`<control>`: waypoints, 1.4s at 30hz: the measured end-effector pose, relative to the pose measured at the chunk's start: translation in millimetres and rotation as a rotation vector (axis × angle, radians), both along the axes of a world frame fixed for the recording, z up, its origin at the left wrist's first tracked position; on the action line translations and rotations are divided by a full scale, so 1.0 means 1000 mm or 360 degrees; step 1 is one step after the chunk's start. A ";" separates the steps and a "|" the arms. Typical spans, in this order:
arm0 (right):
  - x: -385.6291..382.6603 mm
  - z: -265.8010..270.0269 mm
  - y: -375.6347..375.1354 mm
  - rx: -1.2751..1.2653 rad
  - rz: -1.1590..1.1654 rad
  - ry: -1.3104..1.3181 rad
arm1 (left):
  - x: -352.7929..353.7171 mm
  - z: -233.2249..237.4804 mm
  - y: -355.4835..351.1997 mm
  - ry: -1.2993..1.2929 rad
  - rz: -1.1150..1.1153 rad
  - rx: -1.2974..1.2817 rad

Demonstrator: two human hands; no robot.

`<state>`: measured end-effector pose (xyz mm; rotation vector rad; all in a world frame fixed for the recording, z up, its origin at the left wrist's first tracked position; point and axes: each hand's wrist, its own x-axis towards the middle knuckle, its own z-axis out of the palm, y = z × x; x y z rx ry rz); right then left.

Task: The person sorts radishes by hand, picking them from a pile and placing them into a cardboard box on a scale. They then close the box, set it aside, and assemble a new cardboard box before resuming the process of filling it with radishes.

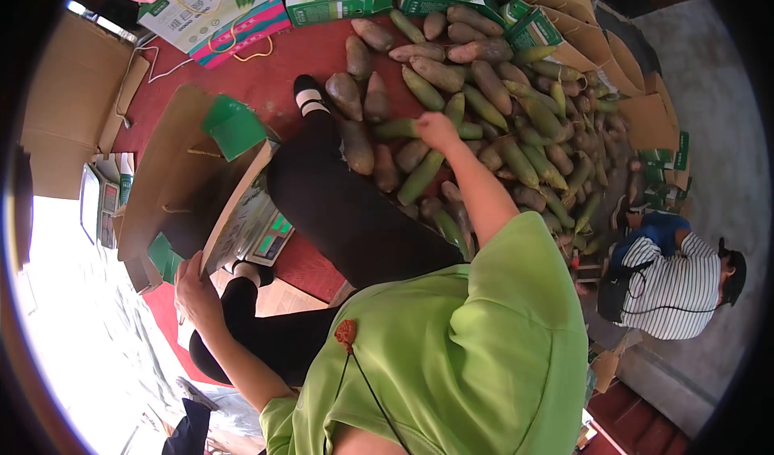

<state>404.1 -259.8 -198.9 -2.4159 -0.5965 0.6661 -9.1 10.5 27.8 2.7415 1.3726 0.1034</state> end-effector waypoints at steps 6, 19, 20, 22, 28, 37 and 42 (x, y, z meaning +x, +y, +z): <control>-0.021 -0.166 -0.121 -0.0283 -0.0401 0.0640 | 0.002 -0.002 -0.001 -0.0081 0.0013 -0.0059; -0.067 -0.126 -0.054 0.0096 -0.1806 0.1440 | 0.002 -0.002 0.001 0.0065 0.0059 -0.0016; -0.068 -0.124 -0.052 0.0228 -0.1823 0.1497 | 0.005 0.001 0.000 0.0071 0.0083 -0.0024; -0.073 -0.101 -0.041 0.0234 -0.1840 0.1508 | 0.007 0.003 -0.001 0.0048 0.0108 -0.0003; -0.073 -0.115 -0.051 0.0171 -0.1790 0.1424 | 0.004 0.001 0.003 0.0003 0.0003 0.0056; -0.062 0.031 0.047 0.0798 -0.0416 0.0476 | -0.003 0.000 0.005 -0.0007 -0.0001 0.0041; -0.053 0.200 0.142 0.1366 0.0137 0.0145 | -0.004 0.002 0.005 -0.0039 -0.0014 0.0036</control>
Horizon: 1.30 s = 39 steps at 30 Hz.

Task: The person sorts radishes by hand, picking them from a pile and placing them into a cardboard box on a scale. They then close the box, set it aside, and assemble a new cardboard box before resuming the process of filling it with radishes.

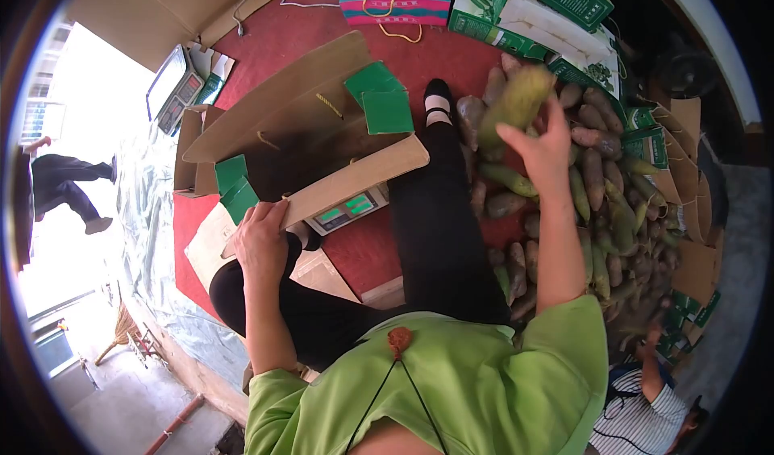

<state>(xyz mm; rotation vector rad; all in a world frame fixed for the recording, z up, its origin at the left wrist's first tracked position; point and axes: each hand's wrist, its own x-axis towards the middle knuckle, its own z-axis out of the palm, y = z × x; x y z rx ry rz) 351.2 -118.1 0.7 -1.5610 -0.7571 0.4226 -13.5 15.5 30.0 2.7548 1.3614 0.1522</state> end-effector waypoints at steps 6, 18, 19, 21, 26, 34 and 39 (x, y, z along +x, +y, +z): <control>-0.058 0.114 0.090 0.0213 0.0631 -0.0224 | -0.001 0.000 0.001 -0.0023 -0.0028 0.0033; -0.175 -0.002 0.190 -0.1163 0.1334 -0.1954 | 0.008 0.003 -0.005 -0.0024 0.0029 -0.0060; -0.174 -0.008 0.190 -0.1182 0.1326 -0.1940 | 0.008 0.003 -0.006 0.0008 0.0049 -0.0055; -0.173 -0.022 0.189 -0.1092 0.1232 -0.1641 | 0.007 0.003 -0.005 0.0052 0.0059 -0.0062; -0.113 0.038 0.139 -0.0237 0.1215 -0.0765 | 0.008 0.001 -0.006 0.0076 0.0036 -0.0039; 0.053 -0.020 -0.001 -0.0555 0.0170 -0.0350 | 0.005 -0.004 -0.003 0.0014 -0.0014 -0.0038; 0.106 -0.142 -0.115 -0.0949 -0.0462 -0.0047 | 0.005 -0.007 -0.002 -0.0033 -0.0047 -0.0067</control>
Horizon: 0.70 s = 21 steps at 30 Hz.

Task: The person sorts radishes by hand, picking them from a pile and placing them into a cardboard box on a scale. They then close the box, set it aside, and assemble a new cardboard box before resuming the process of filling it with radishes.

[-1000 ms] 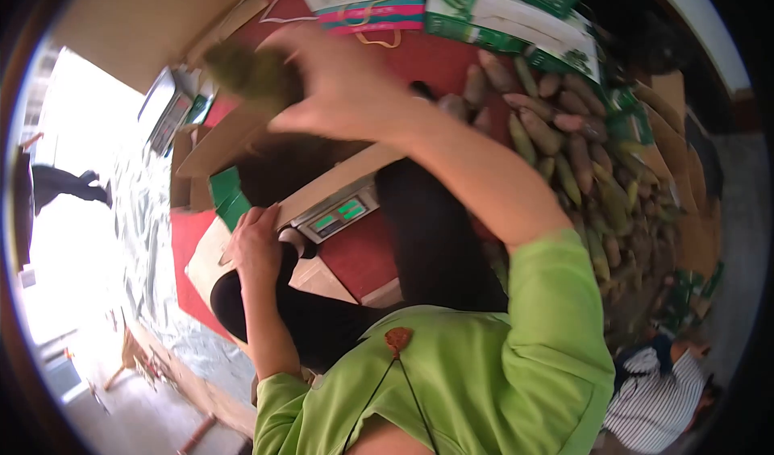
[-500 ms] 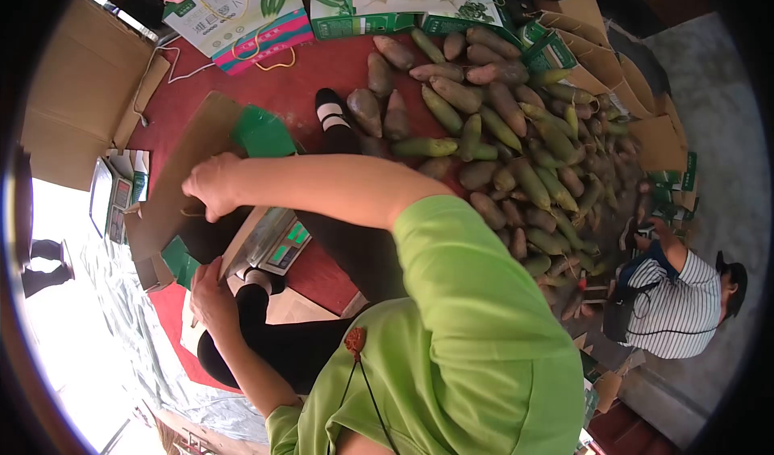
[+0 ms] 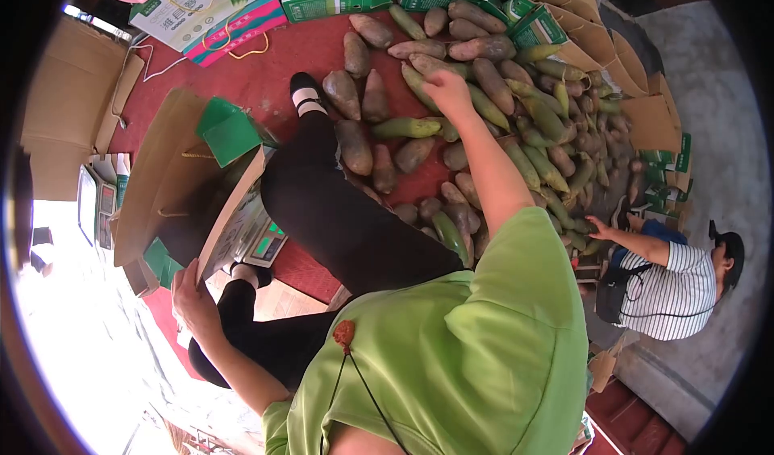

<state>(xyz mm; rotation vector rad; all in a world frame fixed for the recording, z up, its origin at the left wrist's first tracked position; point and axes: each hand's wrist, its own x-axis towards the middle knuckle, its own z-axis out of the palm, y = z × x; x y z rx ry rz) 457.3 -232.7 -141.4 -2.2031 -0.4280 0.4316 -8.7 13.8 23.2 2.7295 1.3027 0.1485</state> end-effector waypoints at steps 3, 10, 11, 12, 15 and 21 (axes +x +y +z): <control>0.008 -0.069 -0.061 -0.0161 -0.0391 0.0027 | 0.001 0.000 0.001 -0.0037 -0.0018 0.0049; 0.005 -0.158 -0.125 -0.0242 -0.1018 0.0323 | 0.002 -0.001 -0.001 0.0047 0.0122 -0.0036; 0.001 -0.150 -0.119 -0.0242 -0.1015 0.0328 | 0.001 -0.002 -0.001 0.0079 0.0119 -0.0017; -0.002 -0.141 -0.113 -0.0245 -0.1017 0.0344 | 0.001 -0.003 0.000 0.0086 0.0124 -0.0015; 0.011 -0.182 -0.123 -0.0290 -0.1027 0.0322 | 0.000 -0.006 0.000 0.0076 0.0151 0.0030; 0.011 -0.181 -0.091 -0.0145 -0.1199 0.0595 | 0.011 0.007 -0.004 0.0089 0.0130 0.0035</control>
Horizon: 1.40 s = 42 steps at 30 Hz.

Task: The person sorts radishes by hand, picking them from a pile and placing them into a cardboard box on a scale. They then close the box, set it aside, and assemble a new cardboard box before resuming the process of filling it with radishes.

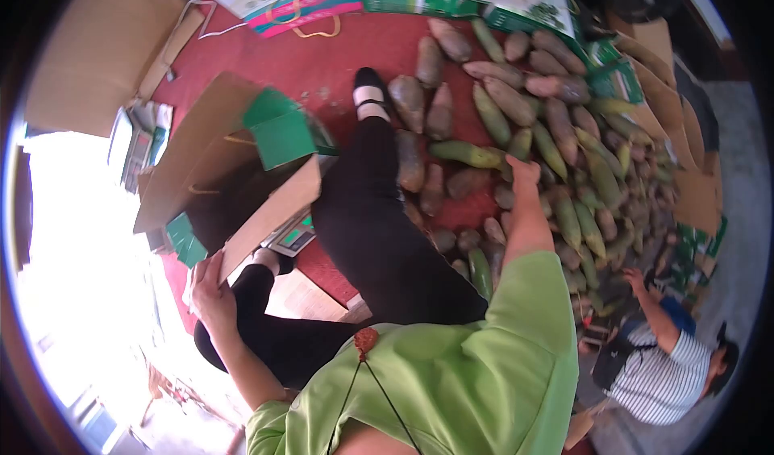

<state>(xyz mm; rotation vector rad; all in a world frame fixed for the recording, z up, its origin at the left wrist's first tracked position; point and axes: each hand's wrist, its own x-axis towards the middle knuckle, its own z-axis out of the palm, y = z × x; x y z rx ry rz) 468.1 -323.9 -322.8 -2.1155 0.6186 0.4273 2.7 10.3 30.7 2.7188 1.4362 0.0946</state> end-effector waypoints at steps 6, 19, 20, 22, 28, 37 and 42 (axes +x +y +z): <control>-0.002 0.022 0.009 0.0103 -0.0098 0.0457 | -0.002 -0.001 0.003 0.0000 0.0010 -0.0005; -0.055 0.145 0.043 0.1062 0.0381 0.0643 | -0.009 0.000 0.006 -0.0003 -0.0073 0.0074; -0.057 0.167 0.058 0.1069 0.0390 0.0634 | -0.010 0.000 0.006 -0.0010 -0.0073 0.0063; -0.059 0.214 0.095 0.1278 0.1039 0.0312 | -0.011 -0.001 0.006 -0.0017 -0.0065 0.0039; -0.085 0.361 0.204 0.1277 0.1930 0.0109 | -0.014 0.000 0.007 -0.0028 -0.0101 0.0056; -0.184 0.396 0.343 0.0815 0.2812 0.0469 | -0.017 -0.004 0.009 -0.0072 -0.0123 0.0092; -0.238 0.358 0.384 0.0603 0.3186 -0.0871 | -0.011 0.003 0.006 -0.0037 -0.0099 0.0042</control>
